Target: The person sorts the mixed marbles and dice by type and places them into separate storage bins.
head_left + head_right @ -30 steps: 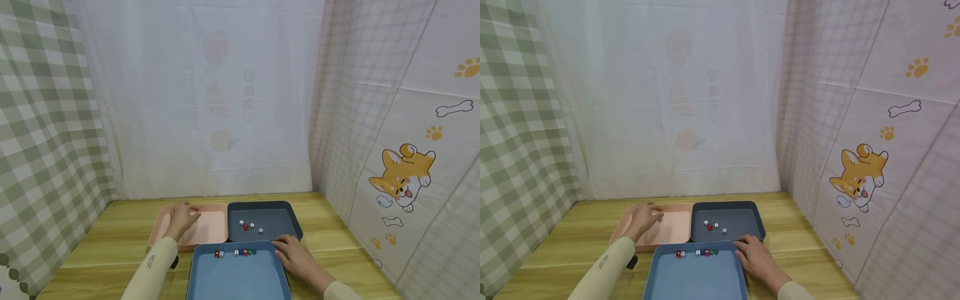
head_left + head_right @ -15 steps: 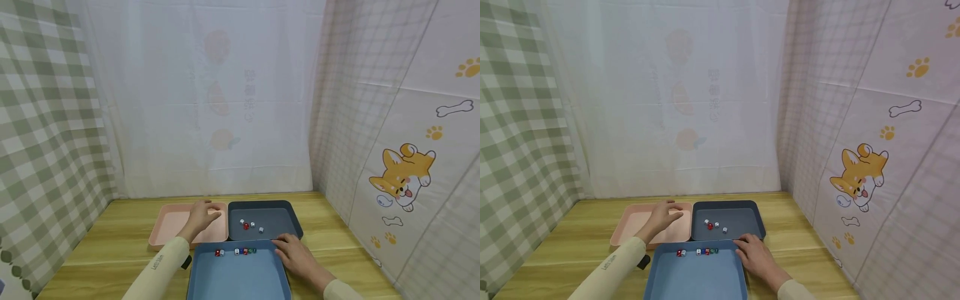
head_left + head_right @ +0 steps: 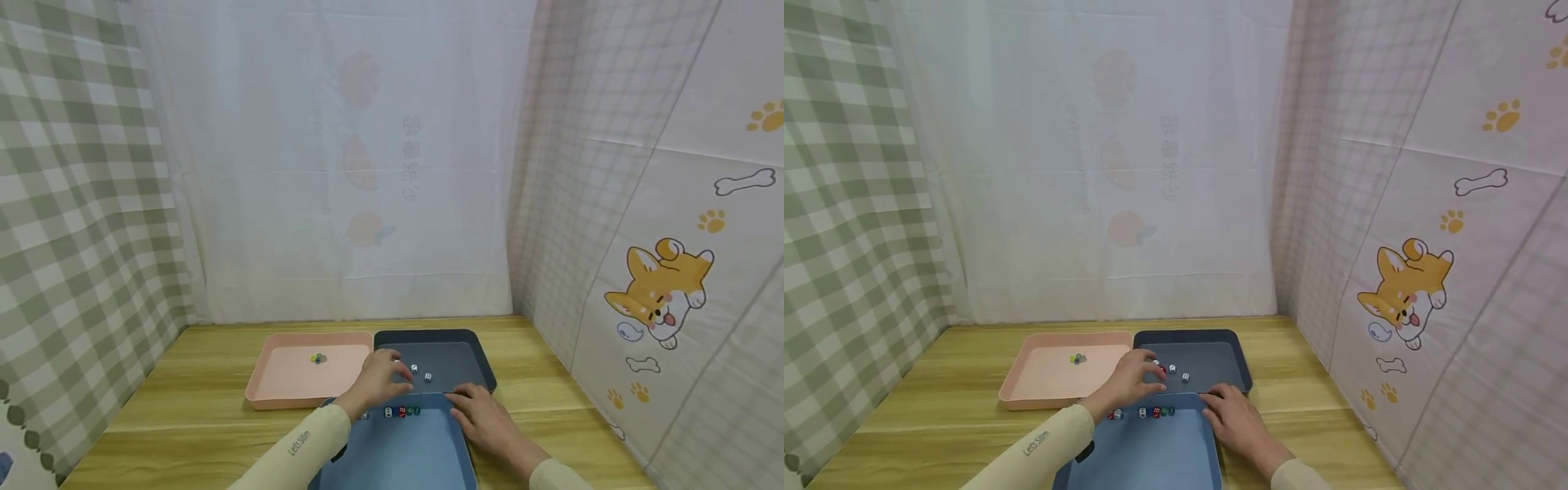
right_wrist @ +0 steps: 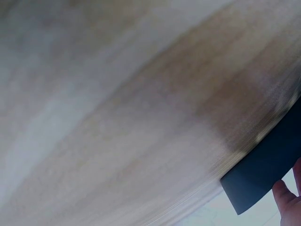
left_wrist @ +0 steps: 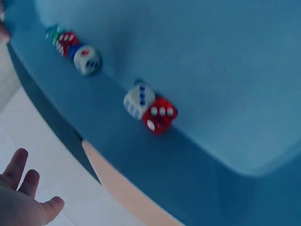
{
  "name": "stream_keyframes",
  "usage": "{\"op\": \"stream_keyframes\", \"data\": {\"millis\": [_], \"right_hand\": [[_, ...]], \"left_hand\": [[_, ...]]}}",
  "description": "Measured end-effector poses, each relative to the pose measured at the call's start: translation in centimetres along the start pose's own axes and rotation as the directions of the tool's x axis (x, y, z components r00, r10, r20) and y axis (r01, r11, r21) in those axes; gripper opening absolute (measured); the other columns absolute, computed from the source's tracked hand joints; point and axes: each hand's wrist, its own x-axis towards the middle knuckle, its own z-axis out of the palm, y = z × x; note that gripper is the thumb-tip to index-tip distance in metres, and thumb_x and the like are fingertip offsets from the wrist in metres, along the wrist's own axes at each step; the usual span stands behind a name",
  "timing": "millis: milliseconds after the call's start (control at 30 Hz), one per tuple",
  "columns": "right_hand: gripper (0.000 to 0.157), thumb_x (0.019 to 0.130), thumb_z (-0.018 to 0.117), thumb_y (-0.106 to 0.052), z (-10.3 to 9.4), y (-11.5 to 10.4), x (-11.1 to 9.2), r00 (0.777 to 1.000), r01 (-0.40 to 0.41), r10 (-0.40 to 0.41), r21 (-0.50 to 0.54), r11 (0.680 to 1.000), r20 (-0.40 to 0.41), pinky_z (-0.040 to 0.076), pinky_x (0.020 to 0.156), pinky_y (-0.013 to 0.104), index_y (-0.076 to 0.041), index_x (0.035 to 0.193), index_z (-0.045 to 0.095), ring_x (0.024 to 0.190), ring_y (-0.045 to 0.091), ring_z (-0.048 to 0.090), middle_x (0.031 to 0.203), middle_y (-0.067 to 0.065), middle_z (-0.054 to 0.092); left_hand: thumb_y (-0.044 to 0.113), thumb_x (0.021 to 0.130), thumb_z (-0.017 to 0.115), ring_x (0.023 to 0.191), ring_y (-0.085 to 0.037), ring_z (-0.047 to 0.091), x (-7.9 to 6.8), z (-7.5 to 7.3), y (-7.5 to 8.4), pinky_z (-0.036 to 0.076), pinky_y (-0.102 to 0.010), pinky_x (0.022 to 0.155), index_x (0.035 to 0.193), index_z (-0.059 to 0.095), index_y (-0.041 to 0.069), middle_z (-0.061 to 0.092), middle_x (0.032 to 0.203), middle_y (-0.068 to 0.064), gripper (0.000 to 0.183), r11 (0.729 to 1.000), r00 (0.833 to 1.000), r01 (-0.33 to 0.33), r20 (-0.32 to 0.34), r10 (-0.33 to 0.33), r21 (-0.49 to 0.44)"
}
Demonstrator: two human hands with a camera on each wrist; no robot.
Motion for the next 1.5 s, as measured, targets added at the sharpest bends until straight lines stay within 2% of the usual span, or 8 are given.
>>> {"op": "stream_keyframes", "data": {"millis": [233, 433, 600, 767, 967, 1200, 1500], "right_hand": [[0.030, 0.096, 0.065, -0.022, 0.1, 0.0, 0.0, 1.000, 0.006, -0.006, -0.003, 1.000, -0.001, 0.050, 0.087, 0.050, -0.011, 0.124, 0.071, 0.106, 0.026, 0.056, 0.118, 0.007, 0.060], [0.030, 0.097, 0.064, -0.023, 0.1, 0.0, -0.1, 1.000, 0.015, -0.015, 0.001, 1.000, -0.002, 0.050, 0.087, 0.049, -0.012, 0.124, 0.070, 0.106, 0.025, 0.056, 0.118, 0.005, 0.060], [0.029, 0.097, 0.065, -0.023, 0.1, 0.0, -0.2, 0.999, 0.035, -0.035, -0.007, 0.999, -0.034, 0.051, 0.086, 0.048, -0.012, 0.123, 0.071, 0.104, 0.025, 0.057, 0.117, 0.005, 0.060], [0.029, 0.096, 0.066, -0.022, 0.1, 0.1, -0.1, 0.998, 0.046, -0.047, -0.016, 0.999, -0.052, 0.051, 0.085, 0.048, -0.012, 0.122, 0.072, 0.103, 0.024, 0.057, 0.115, 0.004, 0.061], [0.029, 0.096, 0.065, -0.023, 0.3, 0.3, -0.1, 0.999, 0.031, -0.031, -0.014, 0.999, -0.025, 0.050, 0.087, 0.048, -0.012, 0.123, 0.071, 0.103, 0.024, 0.057, 0.116, 0.004, 0.060], [0.029, 0.096, 0.065, -0.022, 0.3, 0.3, -0.1, 0.997, 0.054, -0.055, -0.014, 0.998, -0.052, 0.050, 0.086, 0.048, -0.011, 0.122, 0.072, 0.102, 0.024, 0.058, 0.115, 0.004, 0.061], [0.030, 0.097, 0.064, -0.023, 0.0, 0.2, -0.1, 0.999, 0.042, -0.042, 0.007, 0.999, -0.029, 0.050, 0.087, 0.050, -0.011, 0.123, 0.071, 0.105, 0.025, 0.057, 0.117, 0.005, 0.060]], "left_hand": [[0.032, 0.084, 0.081, 0.128, -0.032, 0.045, -0.2, 2.1, 0.7, 0.024, -0.064, 0.110, 0.090, 0.079, 0.027, 0.058, 0.130, -0.010, 0.008, 0.998, 0.999, -0.010, 0.052, 0.007, 0.057], [0.032, 0.082, 0.082, 0.130, -0.033, 0.045, -0.6, 3.3, 0.7, 0.025, -0.065, 0.109, 0.086, 0.078, 0.029, 0.057, 0.132, -0.010, 0.006, 0.993, 0.998, -0.022, 0.055, 0.016, 0.117], [0.033, 0.080, 0.083, 0.130, -0.032, 0.045, -0.7, 4.0, 0.6, 0.025, -0.064, 0.110, 0.087, 0.078, 0.030, 0.057, 0.132, -0.009, 0.009, 0.988, 0.998, -0.023, 0.056, 0.015, 0.152], [0.034, 0.079, 0.083, 0.128, -0.030, 0.046, -0.8, 4.5, 0.4, 0.026, -0.064, 0.109, 0.087, 0.078, 0.032, 0.058, 0.130, -0.007, 0.010, 0.979, 0.998, -0.037, 0.049, 0.028, 0.203], [0.034, 0.079, 0.083, 0.129, -0.029, 0.046, -0.8, 4.9, 0.3, 0.027, -0.064, 0.109, 0.088, 0.079, 0.033, 0.059, 0.131, -0.006, 0.010, 0.972, 0.997, -0.045, 0.066, 0.030, 0.233], [0.033, 0.080, 0.082, 0.128, -0.028, 0.047, -0.8, 5.0, 0.4, 0.030, -0.064, 0.107, 0.088, 0.079, 0.031, 0.061, 0.129, -0.005, 0.009, 0.959, 0.996, -0.083, 0.062, 0.069, 0.272], [0.034, 0.079, 0.082, 0.126, -0.026, 0.047, -0.8, 5.1, 0.5, 0.032, -0.063, 0.106, 0.084, 0.079, 0.032, 0.061, 0.125, -0.003, 0.006, 0.952, 0.994, -0.107, 0.067, 0.091, 0.286]]}}
